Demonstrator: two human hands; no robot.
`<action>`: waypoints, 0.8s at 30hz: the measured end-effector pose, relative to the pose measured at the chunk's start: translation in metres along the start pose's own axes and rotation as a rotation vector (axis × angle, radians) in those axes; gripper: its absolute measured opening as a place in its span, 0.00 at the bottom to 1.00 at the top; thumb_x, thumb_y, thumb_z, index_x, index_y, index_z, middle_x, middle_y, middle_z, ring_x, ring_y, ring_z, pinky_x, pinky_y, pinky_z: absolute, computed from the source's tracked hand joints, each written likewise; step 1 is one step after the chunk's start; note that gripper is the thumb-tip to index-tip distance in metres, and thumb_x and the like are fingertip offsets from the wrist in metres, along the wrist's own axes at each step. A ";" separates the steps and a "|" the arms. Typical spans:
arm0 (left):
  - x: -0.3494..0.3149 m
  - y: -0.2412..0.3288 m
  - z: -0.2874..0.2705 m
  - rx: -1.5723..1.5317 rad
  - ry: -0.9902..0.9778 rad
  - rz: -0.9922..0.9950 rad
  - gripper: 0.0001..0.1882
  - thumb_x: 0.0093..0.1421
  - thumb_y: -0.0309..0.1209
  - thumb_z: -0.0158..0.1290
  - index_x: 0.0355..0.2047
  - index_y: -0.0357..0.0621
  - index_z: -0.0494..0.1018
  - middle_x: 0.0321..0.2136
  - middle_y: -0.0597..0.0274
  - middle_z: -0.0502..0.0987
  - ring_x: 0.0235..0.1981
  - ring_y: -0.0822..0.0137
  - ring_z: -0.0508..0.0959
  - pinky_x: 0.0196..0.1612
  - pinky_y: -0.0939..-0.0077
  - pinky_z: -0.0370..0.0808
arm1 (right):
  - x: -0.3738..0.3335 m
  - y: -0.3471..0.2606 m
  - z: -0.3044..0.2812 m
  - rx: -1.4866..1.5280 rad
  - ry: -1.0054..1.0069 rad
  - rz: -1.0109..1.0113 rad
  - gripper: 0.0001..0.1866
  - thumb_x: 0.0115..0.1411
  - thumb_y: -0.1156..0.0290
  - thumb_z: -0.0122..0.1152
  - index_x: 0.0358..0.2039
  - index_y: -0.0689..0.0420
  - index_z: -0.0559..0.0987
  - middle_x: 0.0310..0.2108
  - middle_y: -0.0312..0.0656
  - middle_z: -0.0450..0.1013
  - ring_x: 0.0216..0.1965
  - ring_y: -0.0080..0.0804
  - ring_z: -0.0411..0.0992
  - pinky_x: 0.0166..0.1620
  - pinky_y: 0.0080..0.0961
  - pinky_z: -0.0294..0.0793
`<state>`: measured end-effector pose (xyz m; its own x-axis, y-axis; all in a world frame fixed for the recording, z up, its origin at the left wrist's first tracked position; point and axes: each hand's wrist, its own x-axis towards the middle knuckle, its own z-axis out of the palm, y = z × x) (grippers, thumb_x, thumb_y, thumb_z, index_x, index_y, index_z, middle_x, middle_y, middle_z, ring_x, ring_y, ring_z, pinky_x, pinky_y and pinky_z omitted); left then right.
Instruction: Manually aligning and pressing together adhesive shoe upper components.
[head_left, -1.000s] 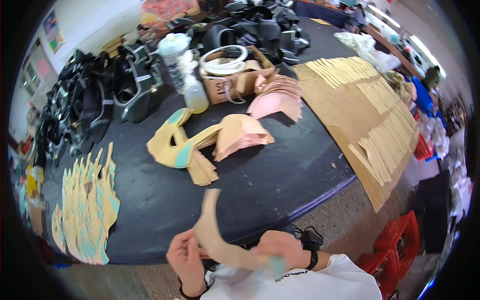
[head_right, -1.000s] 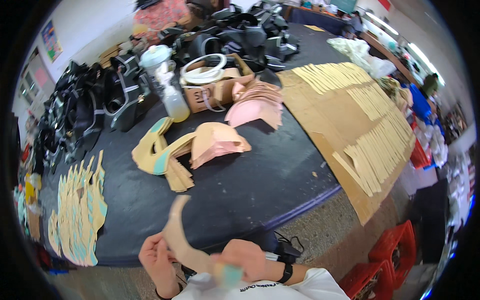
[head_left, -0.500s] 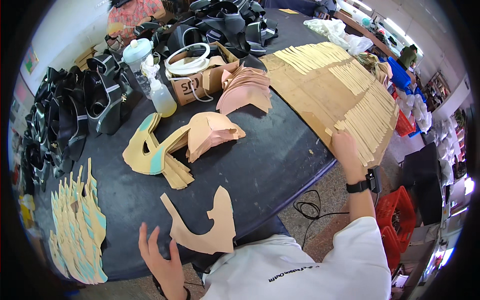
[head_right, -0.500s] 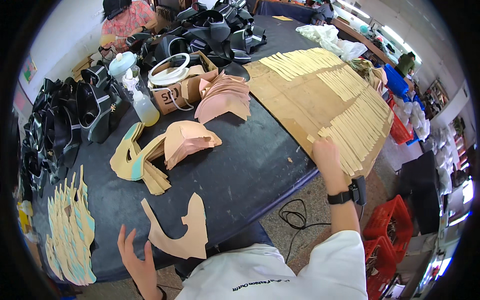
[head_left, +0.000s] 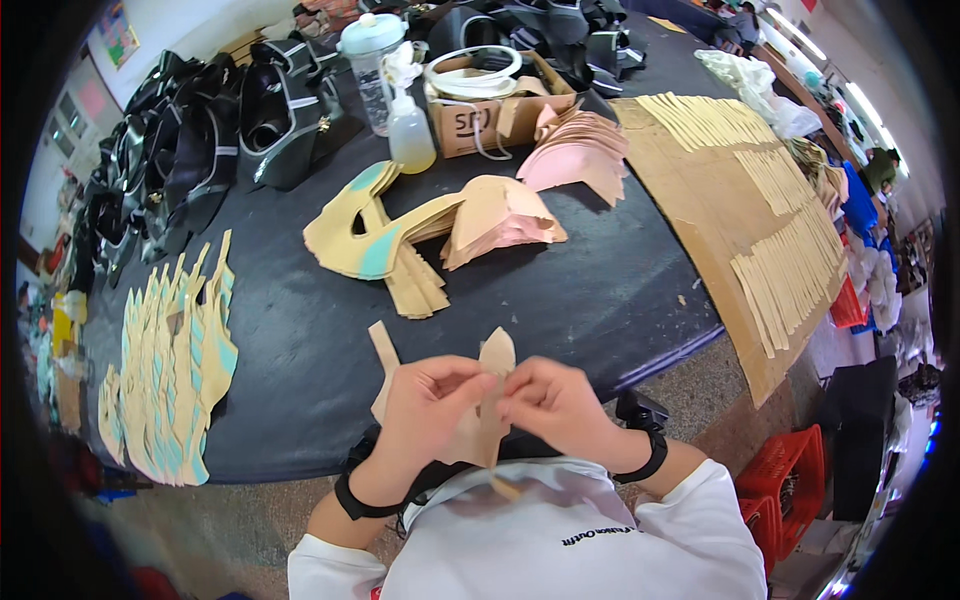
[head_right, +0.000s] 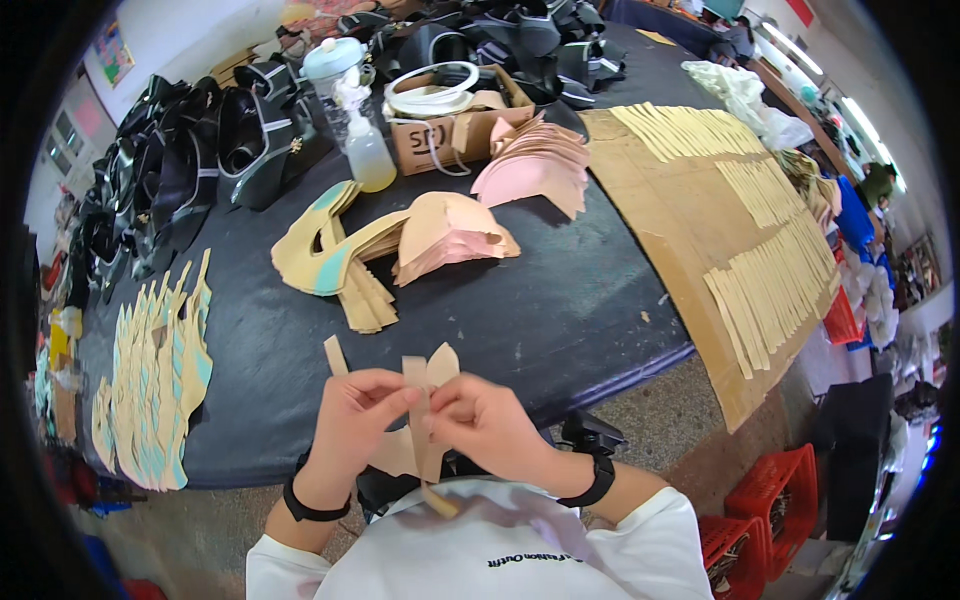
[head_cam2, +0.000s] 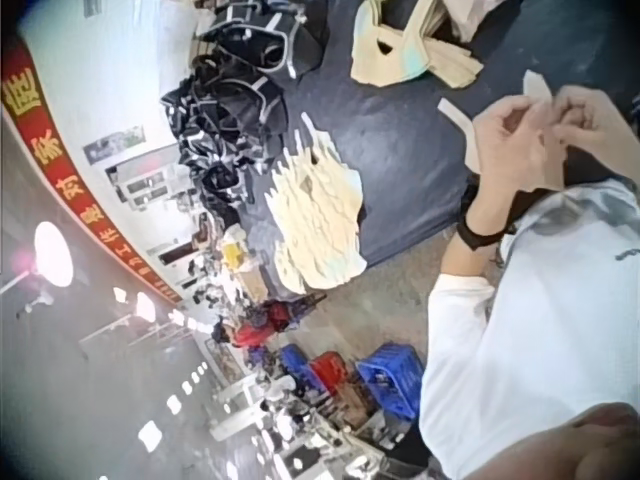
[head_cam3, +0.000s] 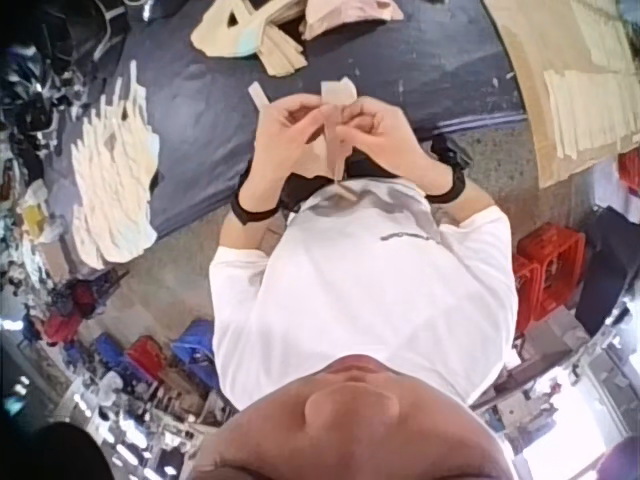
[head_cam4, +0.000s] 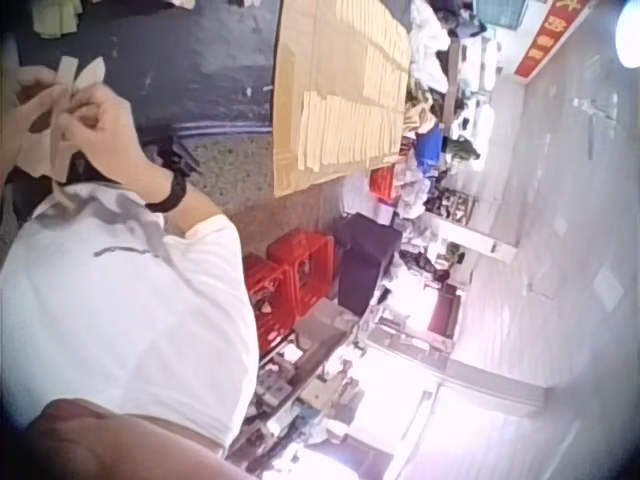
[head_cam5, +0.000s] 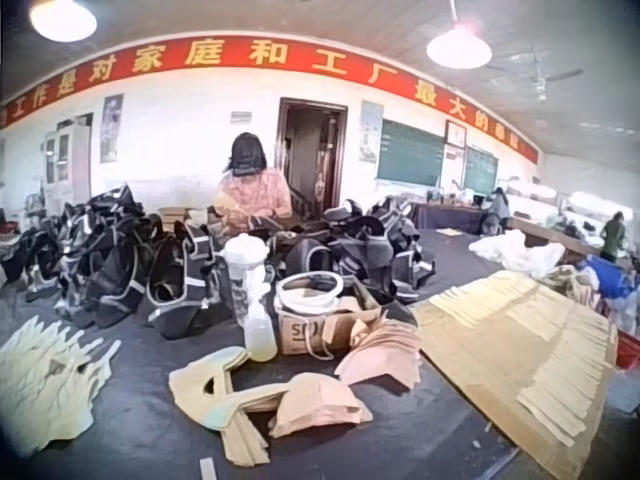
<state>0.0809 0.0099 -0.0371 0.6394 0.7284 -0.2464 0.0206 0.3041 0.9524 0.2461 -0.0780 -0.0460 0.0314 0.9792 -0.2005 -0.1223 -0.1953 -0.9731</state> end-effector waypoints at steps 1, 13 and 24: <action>0.000 -0.003 -0.004 -0.094 0.026 0.094 0.07 0.60 0.22 0.52 0.37 0.32 0.73 0.33 0.54 0.79 0.31 0.71 0.79 0.38 0.78 0.76 | 0.003 0.003 -0.001 0.005 -0.013 0.006 0.07 0.57 0.77 0.59 0.35 0.65 0.75 0.28 0.40 0.77 0.30 0.25 0.76 0.34 0.24 0.73; 0.021 -0.009 -0.049 0.515 -0.122 -0.230 0.08 0.56 0.26 0.55 0.31 0.31 0.77 0.24 0.62 0.78 0.25 0.76 0.76 0.32 0.83 0.72 | 0.026 0.033 -0.019 -1.127 -0.073 -0.795 0.16 0.47 0.77 0.61 0.39 0.57 0.79 0.43 0.35 0.72 0.44 0.31 0.68 0.45 0.29 0.68; 0.028 -0.005 -0.051 0.616 -0.112 -0.246 0.10 0.51 0.28 0.54 0.25 0.31 0.78 0.19 0.58 0.78 0.21 0.74 0.76 0.28 0.80 0.72 | 0.025 0.032 -0.021 -1.130 -0.080 -0.798 0.17 0.47 0.76 0.61 0.40 0.58 0.78 0.43 0.36 0.72 0.44 0.31 0.69 0.44 0.28 0.68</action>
<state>0.0597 0.0598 -0.0578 0.6351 0.6046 -0.4808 0.5893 0.0232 0.8076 0.2635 -0.0607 -0.0845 -0.3486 0.8389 0.4179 0.7645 0.5125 -0.3910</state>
